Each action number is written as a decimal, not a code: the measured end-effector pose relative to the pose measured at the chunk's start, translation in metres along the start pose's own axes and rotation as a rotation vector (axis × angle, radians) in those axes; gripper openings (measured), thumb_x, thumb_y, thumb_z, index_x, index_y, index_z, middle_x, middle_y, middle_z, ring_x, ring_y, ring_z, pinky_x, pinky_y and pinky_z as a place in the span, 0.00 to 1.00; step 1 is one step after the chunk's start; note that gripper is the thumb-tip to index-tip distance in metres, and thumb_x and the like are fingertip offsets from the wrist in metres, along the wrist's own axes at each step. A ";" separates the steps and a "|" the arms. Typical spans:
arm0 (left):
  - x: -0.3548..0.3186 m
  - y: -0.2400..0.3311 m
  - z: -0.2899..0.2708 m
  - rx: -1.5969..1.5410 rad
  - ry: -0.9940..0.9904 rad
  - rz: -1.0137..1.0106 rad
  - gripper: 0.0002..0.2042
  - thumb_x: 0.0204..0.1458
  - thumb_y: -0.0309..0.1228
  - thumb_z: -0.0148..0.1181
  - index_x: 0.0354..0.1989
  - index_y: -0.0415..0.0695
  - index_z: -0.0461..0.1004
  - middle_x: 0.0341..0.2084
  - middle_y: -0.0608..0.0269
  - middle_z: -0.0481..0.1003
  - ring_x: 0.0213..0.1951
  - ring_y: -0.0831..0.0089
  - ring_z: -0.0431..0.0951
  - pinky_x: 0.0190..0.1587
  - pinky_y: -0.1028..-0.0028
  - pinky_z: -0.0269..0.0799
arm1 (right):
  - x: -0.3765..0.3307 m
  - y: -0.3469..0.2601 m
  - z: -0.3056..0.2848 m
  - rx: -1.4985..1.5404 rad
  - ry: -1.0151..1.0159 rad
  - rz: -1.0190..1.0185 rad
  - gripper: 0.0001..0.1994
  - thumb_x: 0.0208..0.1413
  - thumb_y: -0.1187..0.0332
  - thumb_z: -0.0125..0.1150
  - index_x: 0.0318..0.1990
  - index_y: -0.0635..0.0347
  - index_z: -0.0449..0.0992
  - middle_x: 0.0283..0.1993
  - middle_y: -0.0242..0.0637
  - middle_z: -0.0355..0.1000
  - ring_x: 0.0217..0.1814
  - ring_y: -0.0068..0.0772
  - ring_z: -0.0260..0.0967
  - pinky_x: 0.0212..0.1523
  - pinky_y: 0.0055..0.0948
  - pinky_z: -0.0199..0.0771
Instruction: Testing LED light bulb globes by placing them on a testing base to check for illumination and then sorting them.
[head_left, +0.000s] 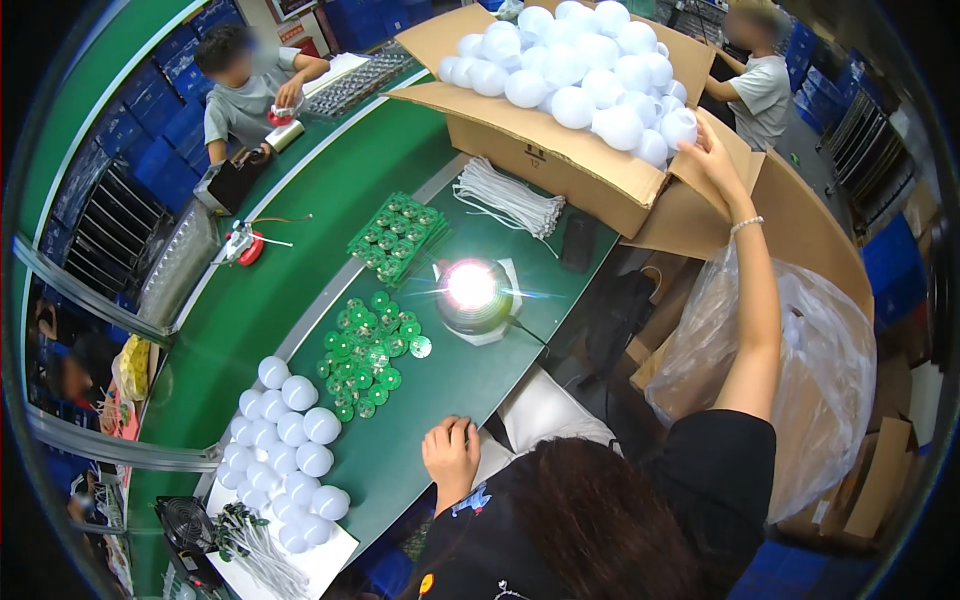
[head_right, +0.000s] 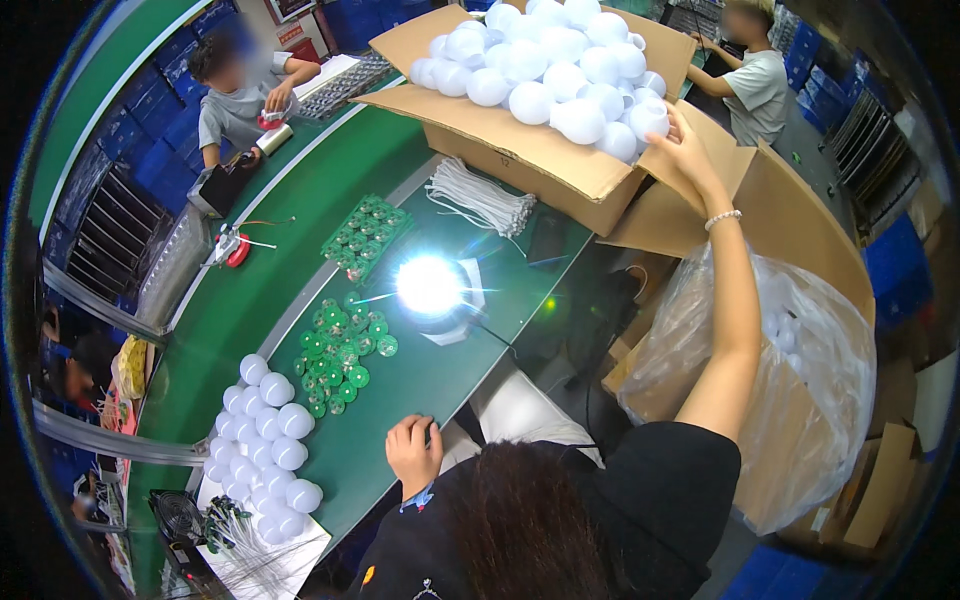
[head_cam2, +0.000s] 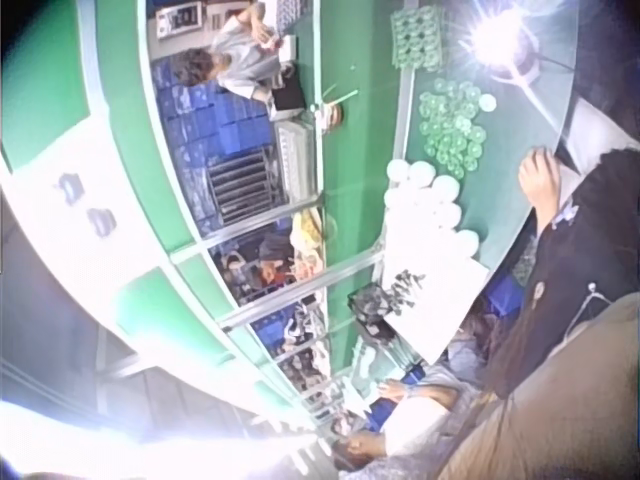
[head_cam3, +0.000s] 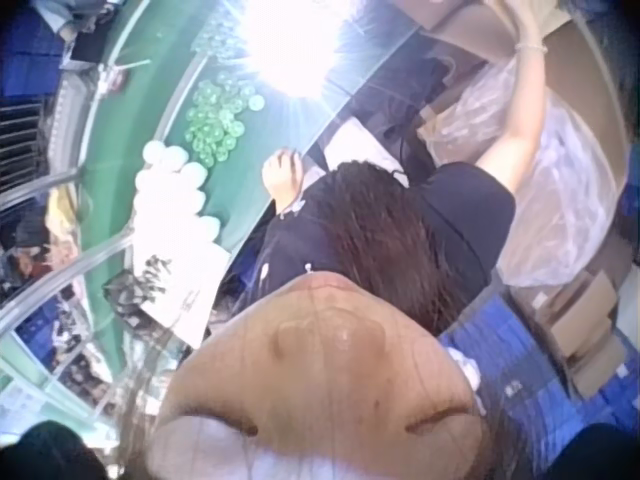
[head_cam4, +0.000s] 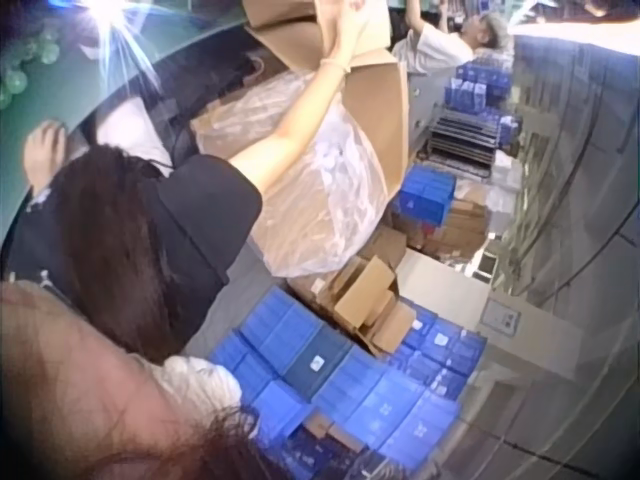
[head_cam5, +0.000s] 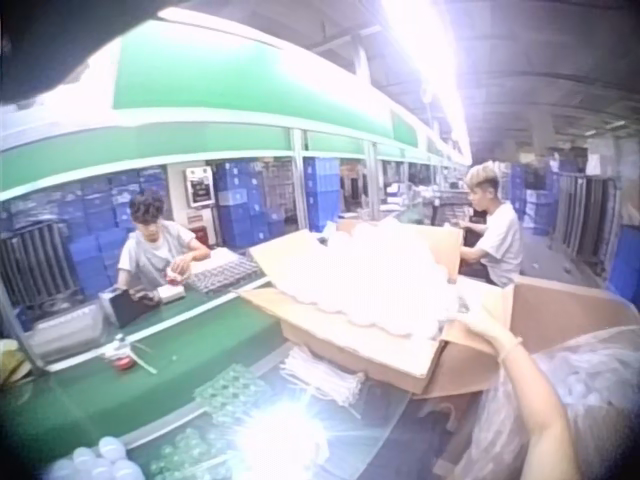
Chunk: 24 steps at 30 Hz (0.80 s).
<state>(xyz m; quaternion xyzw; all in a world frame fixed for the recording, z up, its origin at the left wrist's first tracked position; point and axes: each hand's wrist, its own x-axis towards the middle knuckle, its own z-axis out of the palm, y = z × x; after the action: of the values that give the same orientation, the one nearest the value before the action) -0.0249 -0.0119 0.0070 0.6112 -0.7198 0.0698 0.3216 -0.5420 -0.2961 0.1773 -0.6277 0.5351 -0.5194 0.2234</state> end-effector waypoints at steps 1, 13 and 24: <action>0.000 0.000 0.000 -0.005 0.003 -0.001 0.07 0.46 0.31 0.64 0.34 0.50 0.77 0.36 0.68 0.74 0.37 0.66 0.73 0.39 0.67 0.67 | -0.002 -0.002 0.001 0.000 -0.006 -0.020 0.33 0.55 0.66 0.64 0.66 0.62 0.56 0.60 0.44 0.64 0.61 0.33 0.64 0.60 0.30 0.64; -0.001 -0.002 0.001 -0.019 0.016 0.000 0.08 0.44 0.31 0.65 0.33 0.50 0.76 0.35 0.68 0.73 0.36 0.66 0.73 0.38 0.67 0.67 | -0.004 -0.010 -0.011 -0.107 0.076 -0.062 0.30 0.50 0.67 0.66 0.60 0.61 0.62 0.58 0.44 0.63 0.56 0.35 0.67 0.50 0.31 0.70; -0.001 -0.002 -0.001 -0.038 0.012 -0.006 0.08 0.44 0.31 0.64 0.33 0.51 0.76 0.34 0.69 0.73 0.36 0.67 0.73 0.37 0.67 0.66 | -0.003 -0.033 -0.004 -0.769 0.053 -0.291 0.32 0.47 0.68 0.67 0.60 0.58 0.60 0.60 0.51 0.61 0.61 0.53 0.62 0.59 0.42 0.64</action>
<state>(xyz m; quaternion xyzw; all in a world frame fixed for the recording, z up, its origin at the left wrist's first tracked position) -0.0227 -0.0111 0.0066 0.6067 -0.7173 0.0589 0.3375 -0.5305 -0.2815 0.2048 -0.7211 0.6013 -0.3236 -0.1171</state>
